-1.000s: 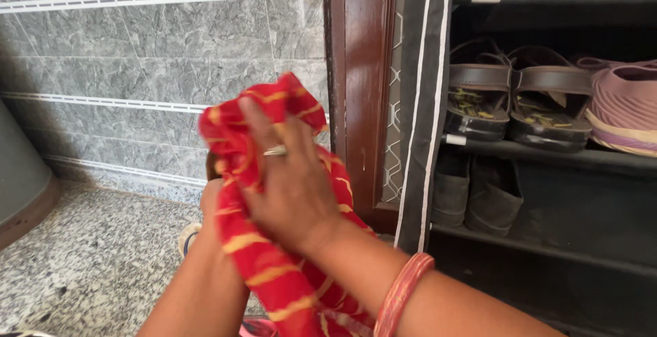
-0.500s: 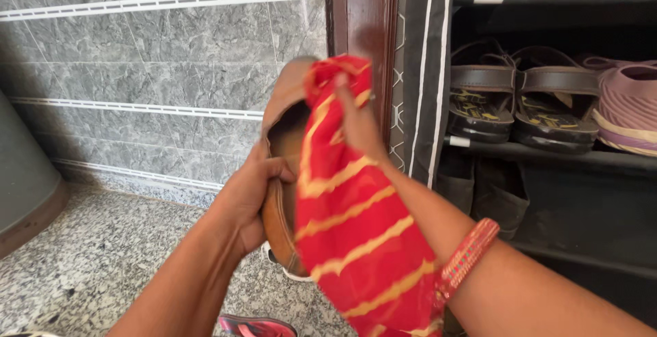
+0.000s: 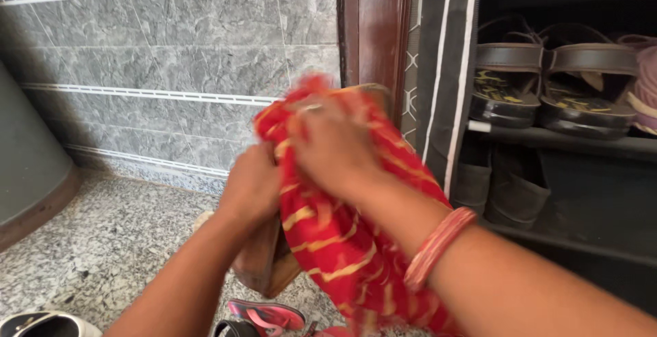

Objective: The person wipes a brown shoe with a red and yellow patterned cloth, cleaning the exterior and interior surfaces. The person then places the shoe on a shoe rack and repeats the process with another shoe.

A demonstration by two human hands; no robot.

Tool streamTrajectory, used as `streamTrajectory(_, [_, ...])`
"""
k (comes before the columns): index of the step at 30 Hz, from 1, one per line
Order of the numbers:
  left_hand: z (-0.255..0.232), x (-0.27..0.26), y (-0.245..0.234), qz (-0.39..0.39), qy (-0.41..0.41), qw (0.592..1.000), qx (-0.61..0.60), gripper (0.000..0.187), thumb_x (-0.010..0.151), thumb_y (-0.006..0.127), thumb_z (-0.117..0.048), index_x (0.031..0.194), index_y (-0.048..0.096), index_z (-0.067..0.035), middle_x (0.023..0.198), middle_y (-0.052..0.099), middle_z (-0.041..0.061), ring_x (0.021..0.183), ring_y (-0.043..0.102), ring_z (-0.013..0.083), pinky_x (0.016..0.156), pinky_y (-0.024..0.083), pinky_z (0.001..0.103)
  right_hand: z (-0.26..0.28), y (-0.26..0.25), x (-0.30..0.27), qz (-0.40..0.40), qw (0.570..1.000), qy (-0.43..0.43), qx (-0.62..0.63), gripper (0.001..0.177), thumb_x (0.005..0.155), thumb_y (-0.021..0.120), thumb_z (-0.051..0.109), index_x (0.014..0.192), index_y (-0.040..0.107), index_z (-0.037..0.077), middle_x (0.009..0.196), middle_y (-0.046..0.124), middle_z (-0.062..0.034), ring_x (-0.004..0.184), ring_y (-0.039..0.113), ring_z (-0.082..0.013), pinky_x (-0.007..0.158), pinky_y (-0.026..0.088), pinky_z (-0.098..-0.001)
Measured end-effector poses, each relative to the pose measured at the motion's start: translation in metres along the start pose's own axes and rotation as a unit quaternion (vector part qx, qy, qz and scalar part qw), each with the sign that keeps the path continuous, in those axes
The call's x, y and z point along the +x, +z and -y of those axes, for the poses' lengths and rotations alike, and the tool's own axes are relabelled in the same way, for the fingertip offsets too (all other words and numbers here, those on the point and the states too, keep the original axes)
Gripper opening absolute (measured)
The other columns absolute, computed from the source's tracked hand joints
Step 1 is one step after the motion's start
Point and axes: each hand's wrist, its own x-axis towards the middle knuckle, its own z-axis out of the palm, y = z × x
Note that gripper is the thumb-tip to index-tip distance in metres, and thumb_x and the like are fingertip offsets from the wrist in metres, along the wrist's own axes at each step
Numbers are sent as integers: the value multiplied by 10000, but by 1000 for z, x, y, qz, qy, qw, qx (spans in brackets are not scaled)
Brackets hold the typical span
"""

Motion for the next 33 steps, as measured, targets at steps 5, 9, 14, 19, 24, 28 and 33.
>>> streamTrajectory(5, [-26, -19, -18, 17, -5, 999, -34, 456, 724, 583, -142, 1139, 771, -109, 938, 796, 187, 896, 788, 293, 846, 570, 390, -101, -8, -7, -173, 972, 150, -55, 210, 1043, 561, 205, 1130, 650, 36, 1097, 688, -251, 1014, 649, -464, 910, 514, -533])
streamTrajectory(9, [-32, -26, -22, 1, -19, 997, -75, 478, 723, 567, -111, 1159, 762, -96, 954, 799, 174, 899, 781, 272, 846, 568, 372, -157, 24, -21, -139, 945, 295, 35, 385, 1003, 629, 374, 1179, 547, 42, 912, 696, -234, 864, 673, -473, 705, 544, -551])
streamTrajectory(14, [-11, -22, -20, -28, -74, 985, -150, 483, 697, 562, -40, 1138, 757, -48, 864, 762, 166, 768, 712, 242, 724, 544, 362, -161, 71, -15, -25, 939, 343, 7, 411, 1034, 612, 400, 1210, 539, 36, 891, 701, -226, 832, 697, -413, 678, 557, -512])
streamTrajectory(19, [15, -3, -11, -246, -168, 877, -378, 505, 706, 548, 30, 1201, 633, -28, 890, 644, 53, 712, 595, 160, 592, 501, 329, -85, 53, -3, 236, 911, 305, 146, 323, 963, 651, 272, 1176, 620, 30, 969, 730, -183, 869, 699, -305, 728, 562, -429])
streamTrajectory(24, [53, 4, -29, -321, -216, 813, -436, 408, 728, 545, 50, 1120, 520, -58, 905, 565, 94, 735, 548, 173, 612, 476, 349, -39, -15, 15, 417, 824, 247, 292, 276, 892, 690, 144, 1141, 701, 24, 1048, 759, -140, 906, 701, -197, 778, 567, -346])
streamTrajectory(28, [66, 5, -41, -313, -219, 780, -496, 363, 745, 564, 18, 1093, 473, -36, 904, 532, 119, 738, 524, 200, 633, 490, 378, -48, -57, 21, 319, 703, 290, 565, 429, 820, 710, 63, 1235, 694, 167, 1114, 761, -61, 961, 720, -167, 839, 596, -356])
streamTrajectory(33, [61, 0, -55, -247, -216, 728, -602, 303, 735, 536, -34, 1037, 520, -28, 986, 546, 96, 895, 576, 241, 820, 531, 432, -36, -44, -4, 380, 907, 183, 19, 175, 846, 720, 136, 969, 843, 114, 970, 783, -87, 949, 740, -176, 868, 527, -343])
